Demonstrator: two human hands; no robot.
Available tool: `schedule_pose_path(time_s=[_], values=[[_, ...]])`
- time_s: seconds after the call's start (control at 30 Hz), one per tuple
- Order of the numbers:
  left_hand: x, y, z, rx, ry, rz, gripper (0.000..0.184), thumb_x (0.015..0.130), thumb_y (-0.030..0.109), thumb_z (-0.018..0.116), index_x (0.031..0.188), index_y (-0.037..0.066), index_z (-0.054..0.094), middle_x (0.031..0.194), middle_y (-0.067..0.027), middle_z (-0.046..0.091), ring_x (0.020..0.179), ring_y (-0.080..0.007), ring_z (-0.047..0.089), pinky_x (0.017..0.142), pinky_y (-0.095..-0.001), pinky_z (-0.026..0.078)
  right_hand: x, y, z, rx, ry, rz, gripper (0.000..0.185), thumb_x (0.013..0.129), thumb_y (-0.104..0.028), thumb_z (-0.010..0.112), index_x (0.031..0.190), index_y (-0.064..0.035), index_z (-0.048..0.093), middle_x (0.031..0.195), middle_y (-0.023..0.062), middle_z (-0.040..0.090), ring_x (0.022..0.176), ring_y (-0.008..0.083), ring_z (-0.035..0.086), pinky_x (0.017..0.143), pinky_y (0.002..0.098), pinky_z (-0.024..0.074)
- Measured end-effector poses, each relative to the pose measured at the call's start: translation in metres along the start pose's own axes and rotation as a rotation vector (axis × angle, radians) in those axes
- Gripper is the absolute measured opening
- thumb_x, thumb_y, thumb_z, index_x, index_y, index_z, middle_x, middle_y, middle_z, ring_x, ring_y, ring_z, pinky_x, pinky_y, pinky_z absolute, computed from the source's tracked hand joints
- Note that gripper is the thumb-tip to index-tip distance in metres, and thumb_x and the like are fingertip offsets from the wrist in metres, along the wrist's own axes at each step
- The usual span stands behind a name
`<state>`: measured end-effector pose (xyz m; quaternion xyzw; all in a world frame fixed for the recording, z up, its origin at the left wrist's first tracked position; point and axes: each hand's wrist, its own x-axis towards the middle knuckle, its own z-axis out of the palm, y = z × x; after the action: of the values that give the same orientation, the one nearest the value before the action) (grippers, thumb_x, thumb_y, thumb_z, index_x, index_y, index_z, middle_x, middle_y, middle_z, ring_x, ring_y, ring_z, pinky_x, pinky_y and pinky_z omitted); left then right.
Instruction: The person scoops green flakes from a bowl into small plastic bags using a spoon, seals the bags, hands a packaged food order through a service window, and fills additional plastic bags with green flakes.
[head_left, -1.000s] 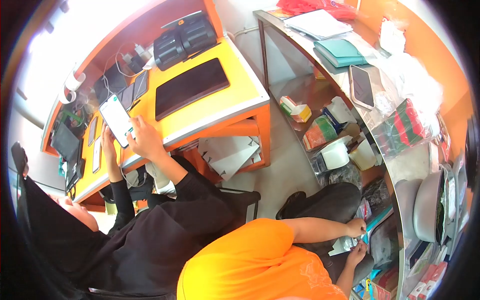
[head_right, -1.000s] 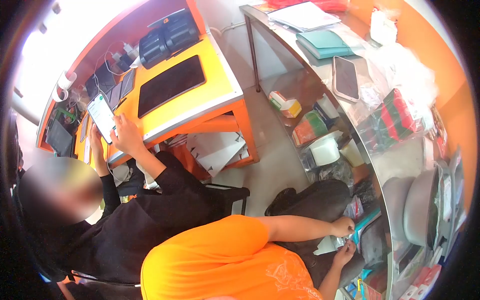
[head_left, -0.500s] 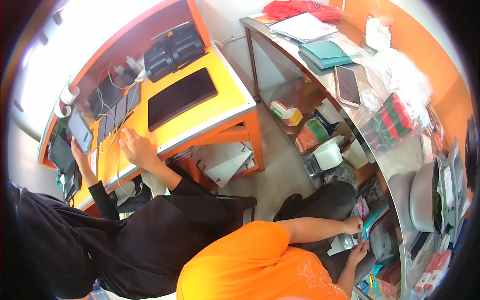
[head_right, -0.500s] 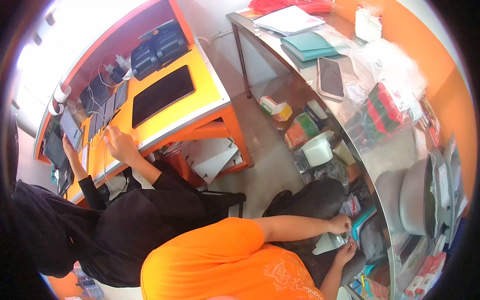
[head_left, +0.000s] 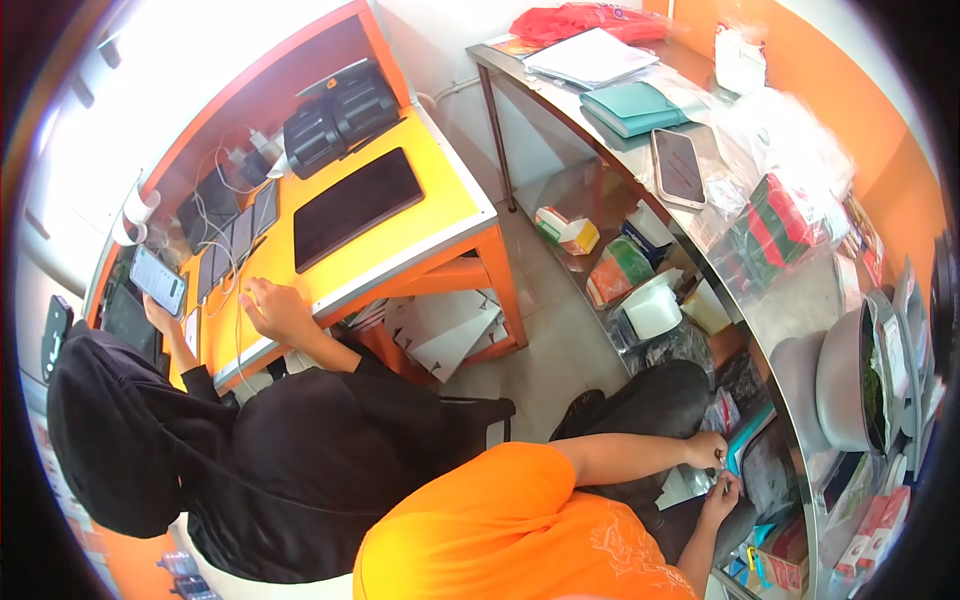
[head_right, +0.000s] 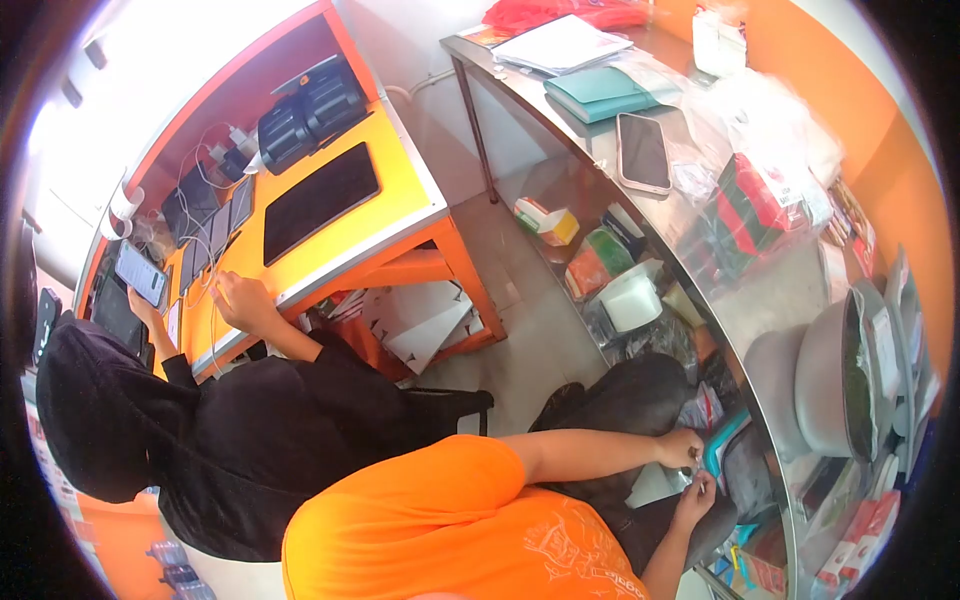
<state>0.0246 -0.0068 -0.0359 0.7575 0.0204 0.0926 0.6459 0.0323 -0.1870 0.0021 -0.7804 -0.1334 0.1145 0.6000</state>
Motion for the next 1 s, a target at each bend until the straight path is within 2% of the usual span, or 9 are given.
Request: schedule_pose_path(time_s=[0.13,0.27,0.37,0.47,0.53,0.63,0.83,0.93,1.0], values=[[0.000,-0.002,0.000,-0.013,-0.057,0.024,0.017,0.066,0.016,0.079,0.079,0.005,0.073,0.077,-0.0108,0.072,0.073,-0.0252,0.071,0.068,-0.0382,0.055,0.002,0.009,-0.003,-0.032,-0.091,0.001,0.008,0.101,-0.014,0.061,0.097,-0.0072,0.060,0.073,-0.0067,0.050,0.054,0.0006,0.039,0.047,0.0209,0.0263],[0.000,-0.006,0.000,-0.058,-0.096,0.018,0.018,0.065,0.017,0.079,0.077,0.004,0.075,0.076,-0.0101,0.073,0.072,-0.0232,0.071,0.067,-0.0370,0.055,0.001,0.011,-0.001,0.005,-0.083,0.023,0.007,0.100,-0.011,0.060,0.094,-0.0085,0.059,0.072,-0.0075,0.050,0.055,0.0001,0.038,0.047,0.0211,0.0248],[-0.001,-0.005,-0.001,0.022,-0.094,0.065,0.018,0.065,0.019,0.080,0.076,0.005,0.077,0.075,-0.0110,0.074,0.071,-0.0230,0.071,0.067,-0.0366,0.055,0.001,0.018,-0.003,-0.013,-0.094,0.040,0.007,0.100,-0.010,0.059,0.093,-0.0086,0.059,0.072,-0.0071,0.051,0.054,0.0001,0.038,0.047,0.0207,0.0251],[-0.002,-0.001,-0.003,0.003,-0.134,-0.019,0.020,0.065,0.021,0.080,0.076,0.005,0.077,0.075,-0.0124,0.073,0.071,-0.0245,0.071,0.068,-0.0378,0.055,0.006,0.037,-0.010,-0.021,-0.118,0.026,0.009,0.101,-0.011,0.057,0.092,-0.0078,0.059,0.071,-0.0060,0.052,0.052,0.0001,0.038,0.047,0.0195,0.0260],[-0.001,-0.001,-0.003,0.026,-0.144,0.013,0.021,0.067,0.023,0.079,0.077,0.005,0.077,0.076,-0.0128,0.074,0.071,-0.0255,0.072,0.069,-0.0386,0.055,0.006,0.035,-0.010,-0.047,-0.113,0.024,0.011,0.100,-0.011,0.058,0.090,-0.0072,0.059,0.069,-0.0062,0.051,0.052,0.0002,0.038,0.047,0.0196,0.0261],[-0.002,0.005,-0.008,0.065,-0.184,0.021,0.024,0.069,0.026,0.078,0.078,0.005,0.077,0.077,-0.0131,0.074,0.072,-0.0263,0.072,0.070,-0.0391,0.055,0.004,0.033,-0.013,-0.084,-0.095,0.075,0.013,0.098,-0.013,0.061,0.089,-0.0040,0.066,0.071,-0.0068,0.050,0.058,0.0021,0.040,0.053,0.0230,0.0294],[-0.003,0.006,-0.008,0.062,-0.242,0.040,0.025,0.074,0.029,0.075,0.079,0.005,0.078,0.076,-0.0136,0.073,0.071,-0.0269,0.072,0.069,-0.0401,0.055,0.009,0.042,-0.021,-0.186,-0.120,0.020,0.012,0.093,-0.009,0.062,0.086,-0.0005,0.066,0.079,0.0003,0.062,0.070,0.0084,0.051,0.061,0.0256,0.0395],[-0.002,0.008,-0.009,0.103,-0.297,0.019,0.024,0.077,0.028,0.073,0.083,0.005,0.078,0.081,-0.0160,0.073,0.075,-0.0300,0.071,0.071,-0.0425,0.053,0.010,0.046,-0.018,-0.268,-0.072,-0.066,0.014,0.092,-0.009,0.061,0.084,0.0011,0.066,0.081,0.0019,0.064,0.071,0.0102,0.054,0.064,0.0278,0.0425],[-0.002,0.009,-0.010,0.130,-0.333,0.011,0.023,0.079,0.027,0.072,0.084,0.006,0.078,0.082,-0.0170,0.073,0.077,-0.0311,0.071,0.071,-0.0435,0.052,0.009,0.047,-0.019,-0.202,-0.075,-0.035,0.015,0.093,-0.010,0.061,0.084,0.0018,0.065,0.078,0.0014,0.062,0.070,0.0112,0.054,0.064,0.0292,0.0430]])
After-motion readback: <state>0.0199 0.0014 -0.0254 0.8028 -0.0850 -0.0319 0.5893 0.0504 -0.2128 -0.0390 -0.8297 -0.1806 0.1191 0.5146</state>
